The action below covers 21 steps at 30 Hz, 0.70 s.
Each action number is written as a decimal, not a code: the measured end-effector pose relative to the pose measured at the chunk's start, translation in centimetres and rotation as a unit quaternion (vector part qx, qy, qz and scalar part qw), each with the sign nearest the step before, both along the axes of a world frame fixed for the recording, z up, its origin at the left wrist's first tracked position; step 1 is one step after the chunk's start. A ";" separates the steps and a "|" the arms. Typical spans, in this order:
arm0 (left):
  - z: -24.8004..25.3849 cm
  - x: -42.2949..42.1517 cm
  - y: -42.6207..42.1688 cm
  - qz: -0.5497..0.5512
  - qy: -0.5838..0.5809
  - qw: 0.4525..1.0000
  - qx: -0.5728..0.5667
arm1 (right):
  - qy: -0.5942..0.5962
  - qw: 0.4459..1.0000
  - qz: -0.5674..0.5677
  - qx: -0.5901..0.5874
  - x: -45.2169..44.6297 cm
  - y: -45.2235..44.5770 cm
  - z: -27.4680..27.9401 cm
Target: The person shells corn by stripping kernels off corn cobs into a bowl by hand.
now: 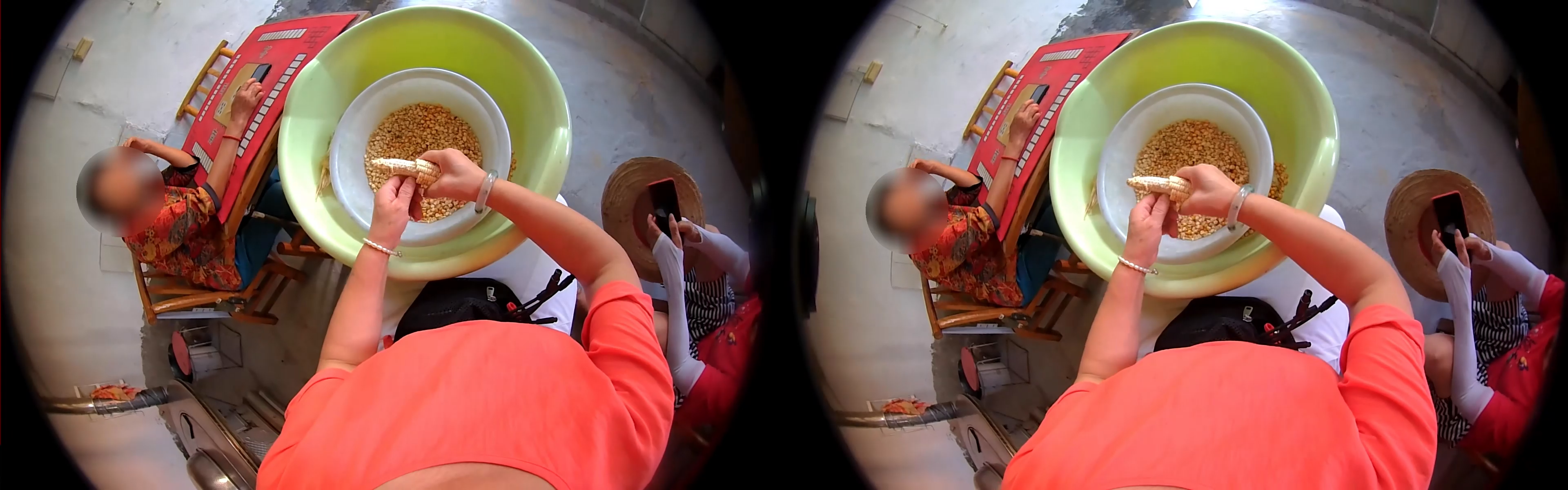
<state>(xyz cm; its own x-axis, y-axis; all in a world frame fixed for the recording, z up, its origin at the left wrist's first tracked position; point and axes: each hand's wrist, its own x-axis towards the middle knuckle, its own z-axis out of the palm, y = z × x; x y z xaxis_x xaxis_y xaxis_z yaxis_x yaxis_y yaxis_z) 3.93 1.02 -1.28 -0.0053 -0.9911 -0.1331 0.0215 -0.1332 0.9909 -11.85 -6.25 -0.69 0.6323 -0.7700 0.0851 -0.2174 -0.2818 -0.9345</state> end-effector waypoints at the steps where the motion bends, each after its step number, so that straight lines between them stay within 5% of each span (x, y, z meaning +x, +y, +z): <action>1: 0.1 -0.1 0.0 0.010 -0.004 1.000 0.006 | 0.005 1.000 -0.005 0.011 0.1 -0.1 -0.3; 21: 0.6 -0.9 0.6 0.069 0.023 0.991 0.116 | 0.070 0.990 0.002 -0.123 -0.1 1.2 0.2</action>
